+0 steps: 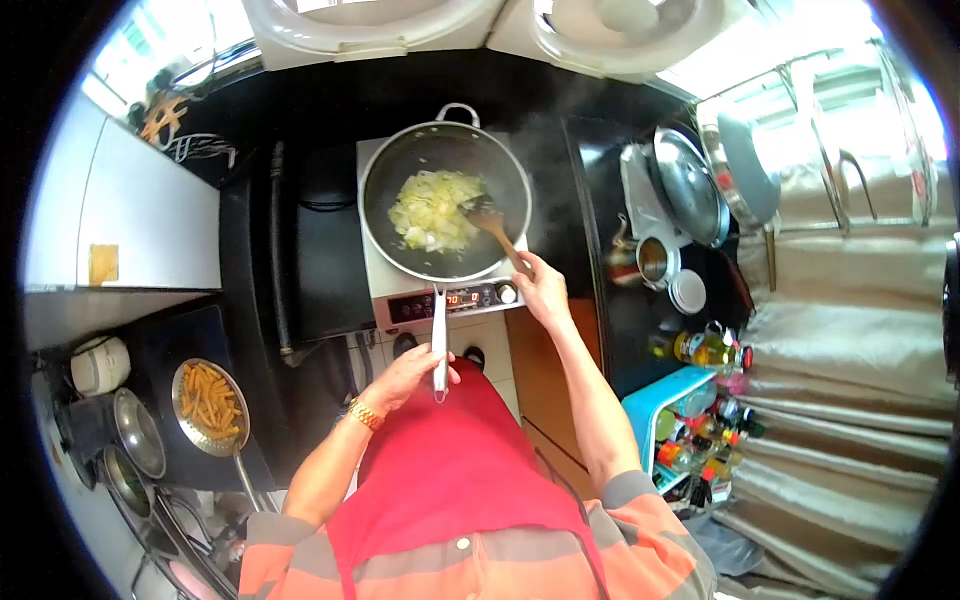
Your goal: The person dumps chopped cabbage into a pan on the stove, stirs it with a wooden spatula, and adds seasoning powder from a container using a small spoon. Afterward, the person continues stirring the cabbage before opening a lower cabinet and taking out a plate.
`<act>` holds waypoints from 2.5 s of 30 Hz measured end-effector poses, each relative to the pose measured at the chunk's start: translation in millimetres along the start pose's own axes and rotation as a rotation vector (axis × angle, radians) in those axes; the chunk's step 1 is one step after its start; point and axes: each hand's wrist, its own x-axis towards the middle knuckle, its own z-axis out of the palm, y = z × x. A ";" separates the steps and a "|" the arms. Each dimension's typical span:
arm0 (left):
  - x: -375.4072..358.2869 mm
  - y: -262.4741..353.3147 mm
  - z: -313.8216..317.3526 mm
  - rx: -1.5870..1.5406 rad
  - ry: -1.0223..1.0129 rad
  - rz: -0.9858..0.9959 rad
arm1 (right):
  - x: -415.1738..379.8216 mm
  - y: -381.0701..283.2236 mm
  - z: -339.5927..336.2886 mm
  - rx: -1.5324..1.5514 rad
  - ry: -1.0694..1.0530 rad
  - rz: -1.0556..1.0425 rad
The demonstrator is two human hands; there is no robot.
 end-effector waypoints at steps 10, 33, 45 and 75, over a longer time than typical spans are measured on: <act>-3.5 -53.5 -13.6 -0.260 0.214 -0.105 | -108.9 31.9 -79.6 -0.013 0.164 -0.332; 54.2 -103.4 174.6 0.280 0.189 -0.222 | -269.7 300.7 -278.0 -0.592 0.453 0.513; 71.3 -80.9 258.1 0.511 -0.102 -0.124 | -269.9 313.4 -268.8 -0.407 0.464 0.523; -7.5 36.5 196.8 0.729 0.487 0.456 | -148.2 -57.0 -114.8 -0.454 0.030 -0.735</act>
